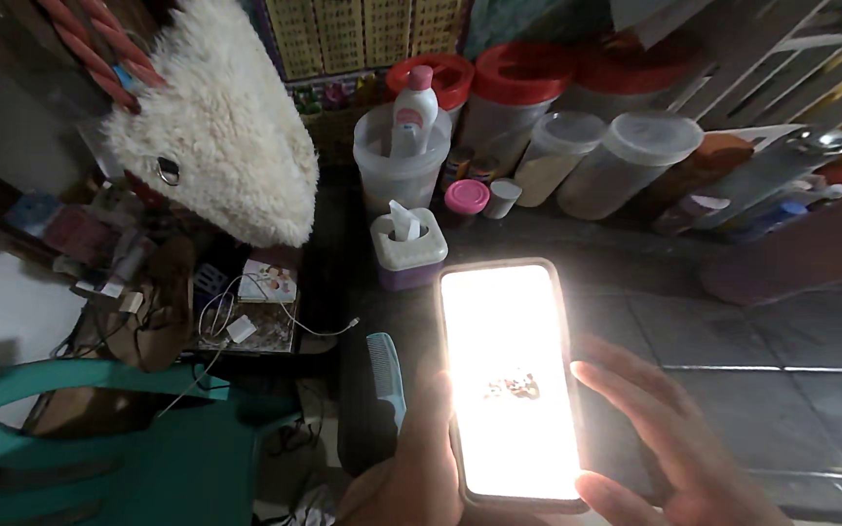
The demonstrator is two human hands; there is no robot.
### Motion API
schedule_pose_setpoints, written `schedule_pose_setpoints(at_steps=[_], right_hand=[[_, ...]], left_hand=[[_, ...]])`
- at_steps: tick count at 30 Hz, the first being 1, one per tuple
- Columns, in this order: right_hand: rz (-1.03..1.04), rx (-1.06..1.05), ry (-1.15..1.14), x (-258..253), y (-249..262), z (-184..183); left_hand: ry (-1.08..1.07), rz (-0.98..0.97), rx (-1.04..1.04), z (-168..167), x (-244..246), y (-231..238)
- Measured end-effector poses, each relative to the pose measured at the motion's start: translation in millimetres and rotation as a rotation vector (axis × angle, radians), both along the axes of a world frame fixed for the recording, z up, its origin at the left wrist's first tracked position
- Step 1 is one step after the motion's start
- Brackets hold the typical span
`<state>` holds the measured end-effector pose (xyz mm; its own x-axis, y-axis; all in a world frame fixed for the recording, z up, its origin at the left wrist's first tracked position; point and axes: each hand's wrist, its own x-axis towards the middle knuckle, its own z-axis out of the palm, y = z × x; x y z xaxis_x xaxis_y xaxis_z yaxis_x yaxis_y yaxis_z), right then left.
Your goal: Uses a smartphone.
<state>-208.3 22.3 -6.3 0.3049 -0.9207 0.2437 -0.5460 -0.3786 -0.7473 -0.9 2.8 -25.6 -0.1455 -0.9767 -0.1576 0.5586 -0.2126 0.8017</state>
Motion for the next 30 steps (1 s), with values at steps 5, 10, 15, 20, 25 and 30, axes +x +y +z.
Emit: schedule_pose_setpoints(at_steps=[5,10,15,20,25,30], right_hand=[[0.021,-0.019,-0.02,0.3,1.7,-0.2],[0.042,-0.026,-0.034,-1.7,2.0,-0.8],[0.043,-0.011,-0.039,-0.6,3.3,0.9],[0.062,-0.021,-0.053,-0.9,2.6,-1.3],[0.065,-0.015,-0.065,0.3,2.1,-0.9],[0.068,0.007,-0.079,1.0,3.0,-0.2]], left_hand=[[0.016,-0.02,-0.002,-0.4,1.0,-0.7],[0.045,-0.02,0.01,-0.7,0.3,-1.0],[0.014,-0.015,0.004,0.0,0.5,0.3],[-0.003,-0.014,-0.007,0.1,0.5,0.5],[-0.02,-0.024,0.011,-0.5,1.2,-0.2],[-0.041,-0.023,0.009,1.1,2.3,0.3]])
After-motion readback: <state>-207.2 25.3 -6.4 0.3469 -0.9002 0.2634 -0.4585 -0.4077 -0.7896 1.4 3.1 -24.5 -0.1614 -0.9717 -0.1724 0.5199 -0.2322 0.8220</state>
